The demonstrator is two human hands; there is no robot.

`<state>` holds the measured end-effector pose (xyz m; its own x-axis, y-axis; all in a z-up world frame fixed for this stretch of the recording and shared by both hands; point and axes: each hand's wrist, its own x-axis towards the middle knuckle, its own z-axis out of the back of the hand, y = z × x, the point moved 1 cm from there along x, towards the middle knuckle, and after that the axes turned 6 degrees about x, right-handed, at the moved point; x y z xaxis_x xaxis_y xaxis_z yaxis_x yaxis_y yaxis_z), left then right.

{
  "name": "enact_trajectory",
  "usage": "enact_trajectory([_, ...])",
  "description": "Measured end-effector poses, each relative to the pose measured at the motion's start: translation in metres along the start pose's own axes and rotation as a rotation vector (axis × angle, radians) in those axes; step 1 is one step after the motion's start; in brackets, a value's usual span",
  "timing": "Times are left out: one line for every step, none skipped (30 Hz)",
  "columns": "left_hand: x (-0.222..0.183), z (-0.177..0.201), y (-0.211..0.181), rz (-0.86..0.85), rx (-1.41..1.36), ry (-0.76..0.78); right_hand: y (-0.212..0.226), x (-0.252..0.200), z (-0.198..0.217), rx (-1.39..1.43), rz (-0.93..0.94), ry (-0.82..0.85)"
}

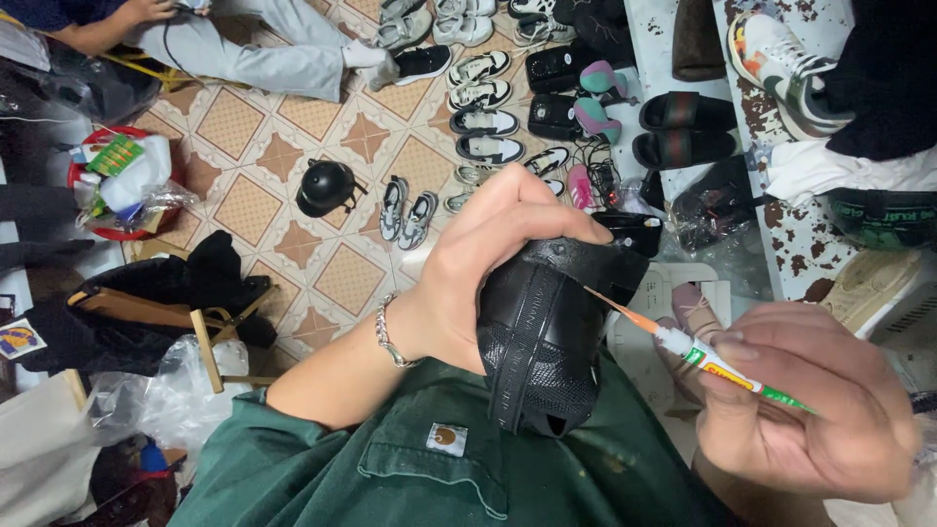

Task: Repairing a shoe by applying glue to the sole and upper, then wiping away excess glue with a swab.

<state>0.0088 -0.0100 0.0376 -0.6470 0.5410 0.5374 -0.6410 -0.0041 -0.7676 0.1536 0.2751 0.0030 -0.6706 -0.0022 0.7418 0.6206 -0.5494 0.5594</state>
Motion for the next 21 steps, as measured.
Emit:
enact_trajectory([0.000,0.000,0.000,0.001,-0.001,0.000,0.002,0.000,0.000,0.000,-0.001,0.001])
enact_trajectory([0.000,0.001,0.001,-0.004,0.003,0.003,0.004,0.000,-0.001,-0.007,-0.014,-0.001])
enact_trajectory([0.000,0.001,0.001,-0.008,0.007,0.006,0.007,0.001,-0.001,-0.013,-0.027,-0.003])
enact_trajectory([0.001,0.001,0.000,-0.008,0.008,0.006,0.007,0.001,0.000,-0.012,-0.027,-0.002])
enact_trajectory([0.001,0.001,0.000,-0.014,0.009,-0.001,0.008,0.002,0.001,-0.021,-0.027,0.010])
enact_trajectory([0.002,0.001,0.000,-0.021,0.010,-0.007,0.008,0.002,0.003,-0.031,-0.027,0.023])
enact_trajectory([0.002,0.001,0.000,-0.020,0.010,-0.007,0.005,0.000,0.011,-0.031,-0.027,0.023])
enact_trajectory([0.002,0.000,0.000,-0.023,0.007,-0.006,0.003,-0.001,0.019,-0.037,-0.032,0.119])
enact_trajectory([0.002,0.000,0.000,-0.025,0.005,-0.006,0.000,-0.003,0.026,-0.043,-0.037,0.214])
enact_trajectory([0.002,0.000,0.000,-0.025,0.005,-0.005,0.000,-0.004,0.026,-0.043,-0.037,0.214])
enact_trajectory([0.002,0.000,0.000,-0.026,0.007,-0.008,0.000,-0.004,0.026,-0.044,-0.032,0.210])
enact_trajectory([0.002,0.000,0.000,-0.026,0.008,-0.011,0.000,-0.005,0.026,-0.045,-0.026,0.207])
enact_trajectory([0.002,0.000,-0.001,-0.026,0.008,-0.010,0.002,-0.005,0.026,-0.045,-0.027,0.207])
enact_trajectory([0.002,0.000,-0.001,-0.020,0.007,-0.011,0.002,-0.005,0.026,-0.044,-0.036,0.203])
enact_trajectory([0.002,0.000,-0.002,-0.014,0.007,-0.013,0.003,-0.005,0.025,-0.043,-0.046,0.200])
enact_trajectory([0.002,0.000,-0.002,-0.013,0.006,-0.012,0.005,-0.006,0.024,-0.043,-0.047,0.200])
enact_trajectory([0.002,0.001,-0.003,-0.010,0.007,-0.009,0.006,-0.008,0.023,-0.050,-0.062,0.175])
enact_trajectory([0.002,0.001,-0.003,-0.007,0.009,-0.007,0.007,-0.010,0.021,-0.055,-0.078,0.151])
enact_trajectory([0.000,0.001,-0.002,-0.006,0.009,-0.007,0.006,-0.009,0.019,-0.054,-0.078,0.151])
enact_trajectory([-0.001,0.002,0.000,0.003,0.006,0.009,0.005,-0.008,0.017,-0.039,-0.051,0.124])
enact_trajectory([-0.002,0.002,0.001,0.012,0.002,0.026,0.004,-0.007,0.015,-0.024,-0.024,0.097])
